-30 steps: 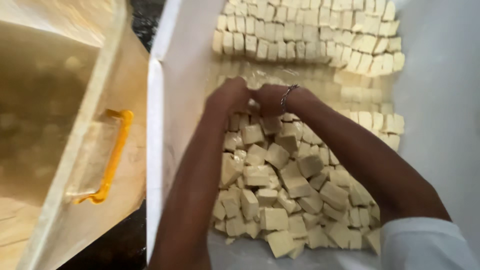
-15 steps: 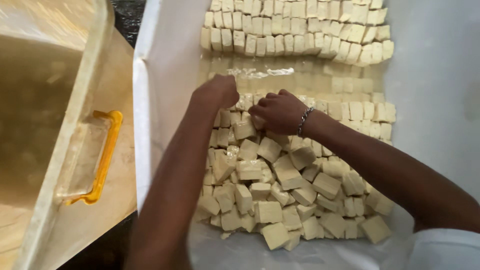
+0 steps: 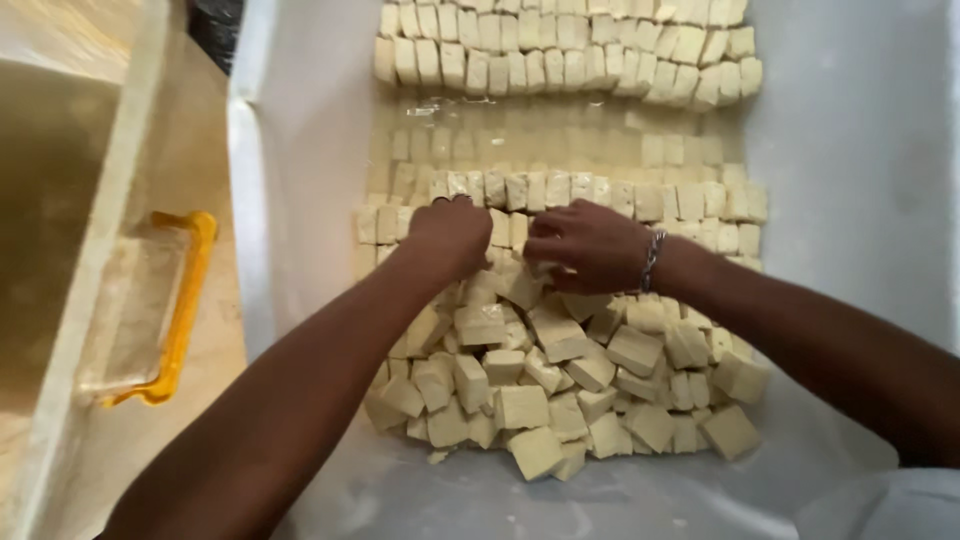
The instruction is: The person arranges small, pale, cube-shaped food items in a white tub filled with water. They pick up the cubes, place them in neat rows, and occasionally transfer them to a second tub. The process is repetitive and involves careful placement of each cube.
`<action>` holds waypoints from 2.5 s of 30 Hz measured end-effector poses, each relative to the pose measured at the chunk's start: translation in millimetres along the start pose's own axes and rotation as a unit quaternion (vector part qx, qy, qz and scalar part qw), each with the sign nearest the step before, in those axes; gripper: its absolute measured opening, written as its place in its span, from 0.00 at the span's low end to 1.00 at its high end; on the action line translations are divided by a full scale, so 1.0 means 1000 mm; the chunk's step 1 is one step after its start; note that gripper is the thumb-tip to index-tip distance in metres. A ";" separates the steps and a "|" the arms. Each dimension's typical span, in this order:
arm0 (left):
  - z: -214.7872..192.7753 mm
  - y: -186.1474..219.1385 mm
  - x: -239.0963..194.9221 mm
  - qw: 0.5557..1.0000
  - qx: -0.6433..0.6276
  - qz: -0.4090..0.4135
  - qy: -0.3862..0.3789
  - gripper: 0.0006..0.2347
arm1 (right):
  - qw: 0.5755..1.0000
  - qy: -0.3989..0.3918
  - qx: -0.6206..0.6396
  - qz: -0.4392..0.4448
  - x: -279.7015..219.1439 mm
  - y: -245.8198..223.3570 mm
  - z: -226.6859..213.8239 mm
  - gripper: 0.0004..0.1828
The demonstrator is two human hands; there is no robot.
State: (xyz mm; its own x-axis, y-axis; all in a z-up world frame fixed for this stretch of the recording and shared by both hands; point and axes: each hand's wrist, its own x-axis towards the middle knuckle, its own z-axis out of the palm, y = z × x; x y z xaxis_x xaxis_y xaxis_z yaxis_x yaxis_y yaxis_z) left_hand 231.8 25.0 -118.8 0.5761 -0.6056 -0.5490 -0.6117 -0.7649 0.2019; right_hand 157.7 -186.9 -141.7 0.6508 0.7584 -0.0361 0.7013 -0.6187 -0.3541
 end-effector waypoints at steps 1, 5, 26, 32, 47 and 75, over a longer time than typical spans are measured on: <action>0.002 0.000 0.000 1.000 0.009 0.008 0.019 0.18 | 1.000 0.019 -0.017 -0.007 -0.001 -0.003 -0.001 0.19; 0.010 0.000 0.006 0.999 -0.042 0.018 0.010 0.16 | 0.986 0.160 0.000 -0.039 -0.006 -0.013 -0.009 0.18; -0.063 -0.030 -0.045 0.882 -0.356 0.145 0.272 0.18 | 0.834 -0.026 0.265 0.483 0.025 -0.059 -0.005 0.24; -0.072 -0.034 -0.052 0.862 -0.389 0.142 0.293 0.18 | 0.959 0.069 0.228 0.152 0.022 -0.079 0.004 0.16; -0.087 -0.030 -0.064 0.830 -0.517 0.065 0.198 0.20 | 0.989 -0.025 0.131 0.065 0.038 -0.090 0.030 0.32; -0.071 -0.057 -0.042 0.735 -0.566 0.069 0.366 0.31 | 0.868 0.457 0.188 0.053 0.101 -0.027 -0.037 0.54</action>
State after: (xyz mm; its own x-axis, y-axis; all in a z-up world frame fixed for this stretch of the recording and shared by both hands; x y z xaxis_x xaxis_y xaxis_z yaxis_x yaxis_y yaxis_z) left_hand 280.9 78.6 -49.5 0.9418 -0.3339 0.0396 -0.0863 -0.1260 0.9883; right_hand 215.2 -101.1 -100.8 0.7855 0.1154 0.6080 0.5903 -0.4346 -0.6802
